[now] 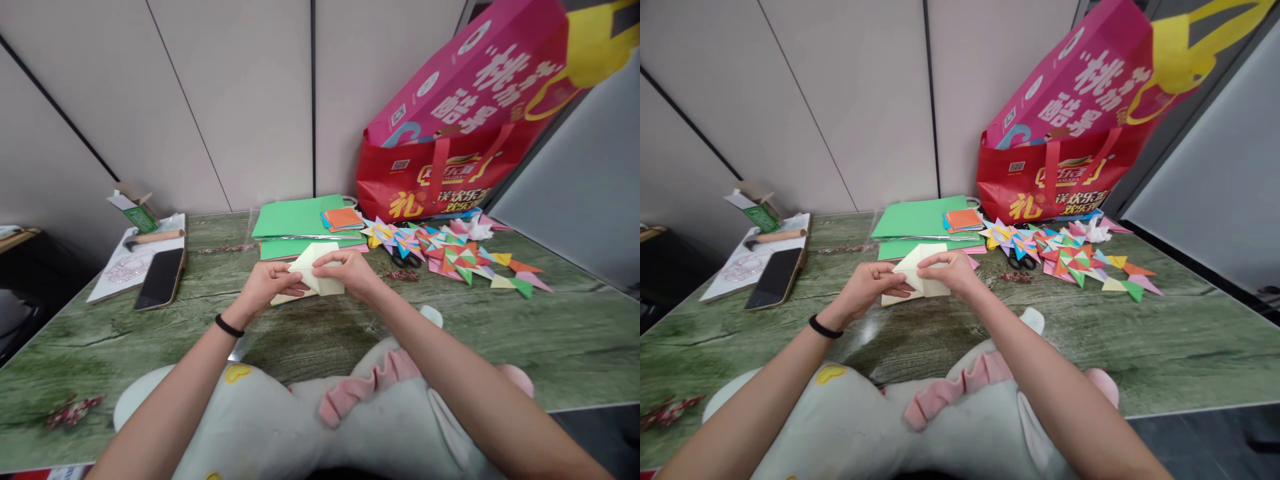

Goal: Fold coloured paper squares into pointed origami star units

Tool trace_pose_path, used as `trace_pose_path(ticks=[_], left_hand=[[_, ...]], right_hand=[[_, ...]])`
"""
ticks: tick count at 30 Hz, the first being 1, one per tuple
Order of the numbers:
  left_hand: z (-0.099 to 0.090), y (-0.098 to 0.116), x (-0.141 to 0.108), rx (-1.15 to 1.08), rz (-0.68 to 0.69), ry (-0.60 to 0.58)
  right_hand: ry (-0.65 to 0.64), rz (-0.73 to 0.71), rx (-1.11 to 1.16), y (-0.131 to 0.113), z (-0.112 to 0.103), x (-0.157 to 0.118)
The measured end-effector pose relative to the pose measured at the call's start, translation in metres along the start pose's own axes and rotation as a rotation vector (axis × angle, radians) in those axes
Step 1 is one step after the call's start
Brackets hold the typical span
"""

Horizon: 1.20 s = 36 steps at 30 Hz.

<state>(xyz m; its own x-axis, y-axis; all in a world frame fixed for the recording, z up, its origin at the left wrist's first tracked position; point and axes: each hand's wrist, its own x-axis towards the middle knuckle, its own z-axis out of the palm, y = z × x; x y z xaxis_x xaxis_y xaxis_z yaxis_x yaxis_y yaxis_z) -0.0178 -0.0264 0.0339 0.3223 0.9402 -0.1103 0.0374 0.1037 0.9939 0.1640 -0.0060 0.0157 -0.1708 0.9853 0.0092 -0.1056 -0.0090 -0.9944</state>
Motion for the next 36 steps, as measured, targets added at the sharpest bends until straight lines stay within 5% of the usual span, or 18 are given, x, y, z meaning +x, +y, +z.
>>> trace_pose_path(ticks=[10, 22, 36], left_hand=[[0.0007, 0.0062, -0.0025, 0.006, -0.07, 0.038], [0.0031, 0.0049, -0.0028, 0.008, -0.107, -0.047], [0.0092, 0.001, -0.0013, 0.042, -0.05, -0.007]], right_hand=[[-0.02, 0.026, 0.034, -0.0019, 0.0009, -0.0015], [-0.009, 0.055, 0.057, -0.0009, 0.0027, -0.0013], [-0.002, 0.052, 0.084, -0.0018, 0.0079, -0.0045]])
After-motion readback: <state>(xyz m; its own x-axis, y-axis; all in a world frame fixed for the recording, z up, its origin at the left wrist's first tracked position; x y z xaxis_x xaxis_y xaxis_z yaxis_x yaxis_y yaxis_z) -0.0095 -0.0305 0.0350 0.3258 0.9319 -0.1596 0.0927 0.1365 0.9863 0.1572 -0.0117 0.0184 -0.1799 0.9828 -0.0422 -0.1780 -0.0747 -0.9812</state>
